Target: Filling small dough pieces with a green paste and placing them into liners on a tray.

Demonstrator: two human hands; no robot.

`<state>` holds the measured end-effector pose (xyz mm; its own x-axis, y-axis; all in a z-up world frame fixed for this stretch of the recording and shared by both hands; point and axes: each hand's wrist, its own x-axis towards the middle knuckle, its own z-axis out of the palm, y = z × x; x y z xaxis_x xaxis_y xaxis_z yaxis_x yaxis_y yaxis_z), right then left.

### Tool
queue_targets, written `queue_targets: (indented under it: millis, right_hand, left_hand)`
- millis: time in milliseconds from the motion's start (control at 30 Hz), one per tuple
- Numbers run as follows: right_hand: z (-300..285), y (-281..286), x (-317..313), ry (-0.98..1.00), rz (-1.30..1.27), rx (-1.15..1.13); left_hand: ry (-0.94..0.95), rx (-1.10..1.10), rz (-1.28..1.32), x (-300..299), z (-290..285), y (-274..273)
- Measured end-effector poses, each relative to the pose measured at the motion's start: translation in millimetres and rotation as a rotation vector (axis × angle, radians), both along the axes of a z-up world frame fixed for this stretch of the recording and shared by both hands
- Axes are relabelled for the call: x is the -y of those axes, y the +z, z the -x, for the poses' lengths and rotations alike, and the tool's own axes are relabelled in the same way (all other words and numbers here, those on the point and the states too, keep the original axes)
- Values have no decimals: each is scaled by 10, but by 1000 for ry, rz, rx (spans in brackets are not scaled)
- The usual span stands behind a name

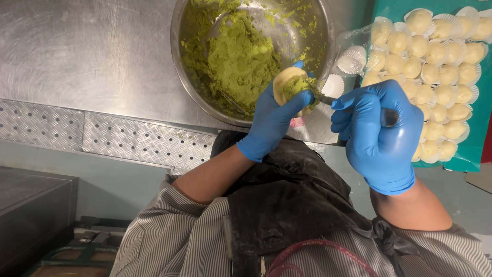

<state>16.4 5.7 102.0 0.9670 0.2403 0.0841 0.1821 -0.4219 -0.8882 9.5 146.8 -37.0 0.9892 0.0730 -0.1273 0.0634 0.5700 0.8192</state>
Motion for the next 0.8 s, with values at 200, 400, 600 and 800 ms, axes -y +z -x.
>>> queue_targets:
  millis: [200, 400, 600, 800]
  right_hand:
    - [30, -19, -5, 42, 52, 81]
    - [52, -77, 293, -44, -78, 179]
    - [-194, -43, 297, -126, -181, 206]
    - [-389, -153, 142, -166, -508, -33]
  left_hand:
    - [62, -44, -96, -54, -12, 44]
    - [96, -183, 43, -245, -147, -42]
    - [-3, -144, 287, -206, -72, -172]
    - [-73, 139, 140, -225, -48, -150]
